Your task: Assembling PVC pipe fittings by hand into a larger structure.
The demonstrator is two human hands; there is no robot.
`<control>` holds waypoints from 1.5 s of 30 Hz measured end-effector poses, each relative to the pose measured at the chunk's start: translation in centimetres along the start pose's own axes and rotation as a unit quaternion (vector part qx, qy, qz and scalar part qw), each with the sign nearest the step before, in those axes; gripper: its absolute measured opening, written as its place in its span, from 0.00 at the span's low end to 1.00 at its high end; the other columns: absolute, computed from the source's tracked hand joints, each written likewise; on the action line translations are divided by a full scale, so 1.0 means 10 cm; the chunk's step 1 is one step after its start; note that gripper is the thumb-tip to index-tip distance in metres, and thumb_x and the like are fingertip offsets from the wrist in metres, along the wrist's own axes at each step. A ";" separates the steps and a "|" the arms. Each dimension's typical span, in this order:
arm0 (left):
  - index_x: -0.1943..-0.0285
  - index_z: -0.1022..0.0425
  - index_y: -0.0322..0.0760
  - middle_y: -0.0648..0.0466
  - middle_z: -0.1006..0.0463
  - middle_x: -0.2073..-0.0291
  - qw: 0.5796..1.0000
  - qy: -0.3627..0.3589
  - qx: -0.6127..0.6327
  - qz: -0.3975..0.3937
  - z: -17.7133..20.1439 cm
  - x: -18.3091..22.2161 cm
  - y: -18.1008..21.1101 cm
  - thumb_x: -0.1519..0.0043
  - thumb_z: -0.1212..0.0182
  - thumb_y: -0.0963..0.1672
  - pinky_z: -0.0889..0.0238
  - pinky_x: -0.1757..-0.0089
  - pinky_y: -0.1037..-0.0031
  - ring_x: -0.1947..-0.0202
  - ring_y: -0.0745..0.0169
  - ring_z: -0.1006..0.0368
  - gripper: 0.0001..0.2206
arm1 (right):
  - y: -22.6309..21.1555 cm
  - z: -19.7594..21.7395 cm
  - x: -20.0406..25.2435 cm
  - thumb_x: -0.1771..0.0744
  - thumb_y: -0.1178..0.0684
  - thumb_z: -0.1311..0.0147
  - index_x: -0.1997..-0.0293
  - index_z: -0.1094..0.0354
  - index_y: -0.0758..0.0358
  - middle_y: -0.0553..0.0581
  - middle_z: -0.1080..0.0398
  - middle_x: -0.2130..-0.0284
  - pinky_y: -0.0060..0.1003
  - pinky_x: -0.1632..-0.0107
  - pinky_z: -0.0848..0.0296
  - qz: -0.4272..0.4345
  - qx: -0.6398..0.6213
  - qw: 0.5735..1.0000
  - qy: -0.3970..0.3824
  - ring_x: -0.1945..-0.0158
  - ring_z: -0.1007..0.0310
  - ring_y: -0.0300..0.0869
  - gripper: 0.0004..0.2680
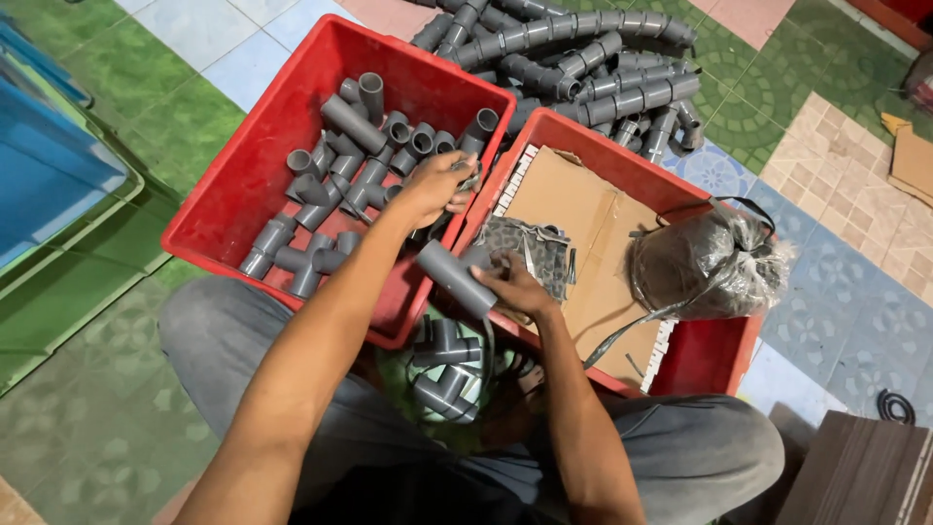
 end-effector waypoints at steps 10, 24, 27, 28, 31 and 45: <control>0.59 0.33 0.37 0.50 0.33 0.75 0.999 0.012 0.036 -0.019 -0.17 -0.06 0.02 0.31 0.50 0.47 0.51 0.84 0.86 0.87 0.74 0.44 0.09 | -0.09 -0.09 -0.03 0.38 0.38 0.36 0.40 0.36 0.62 0.68 0.29 0.48 0.49 0.39 0.32 0.090 0.031 0.994 0.047 0.41 0.31 0.59 0.25; 0.59 0.36 0.37 0.50 0.32 0.73 0.985 0.036 0.155 -0.064 -0.28 -0.26 0.01 0.31 0.50 0.47 0.51 0.84 0.84 0.87 0.74 0.45 0.09 | -0.32 -0.48 -0.42 0.38 0.42 0.32 0.44 0.29 0.62 0.65 0.28 0.54 0.45 0.48 0.28 0.297 0.128 0.942 0.095 0.54 0.25 0.53 0.21; 0.60 0.37 0.38 0.51 0.32 0.74 0.984 0.043 0.161 -0.065 -0.29 -0.26 0.00 0.31 0.50 0.47 0.52 0.83 0.84 0.87 0.74 0.45 0.09 | -0.48 -0.59 -0.38 0.39 0.46 0.31 0.47 0.27 0.62 0.66 0.26 0.61 0.45 0.55 0.25 0.333 0.116 0.935 0.049 0.62 0.23 0.51 0.19; 0.60 0.37 0.38 0.50 0.32 0.74 0.983 0.044 0.164 -0.069 -0.29 -0.26 0.00 0.31 0.51 0.47 0.52 0.83 0.85 0.87 0.74 0.44 0.09 | -0.50 -0.61 -0.39 0.37 0.48 0.35 0.50 0.25 0.58 0.64 0.25 0.62 0.44 0.57 0.25 0.338 0.126 0.931 0.048 0.62 0.23 0.52 0.14; 0.60 0.37 0.38 0.50 0.33 0.74 0.979 0.049 0.176 -0.090 -0.25 -0.34 -0.02 0.31 0.51 0.46 0.52 0.84 0.84 0.87 0.73 0.44 0.09 | -0.50 -0.59 -0.47 0.36 0.49 0.38 0.54 0.23 0.54 0.60 0.24 0.63 0.44 0.55 0.26 0.331 0.134 0.933 0.047 0.59 0.22 0.52 0.08; 0.56 0.31 0.31 0.50 0.30 0.70 0.948 0.166 0.223 -0.155 0.00 -0.29 0.41 0.33 0.48 0.45 0.43 0.79 0.80 0.80 0.68 0.40 0.10 | -0.70 -0.51 0.01 0.33 0.35 0.59 0.58 0.21 0.58 0.51 0.20 0.61 0.28 0.57 0.31 0.121 0.082 0.982 -0.121 0.66 0.29 0.35 0.20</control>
Point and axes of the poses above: each hand's wrist, its own x-axis away from the middle knuckle, its own z-axis out of the back of the hand, y = z × x, the point moved 4 cm from there along -x, towards the middle knuckle
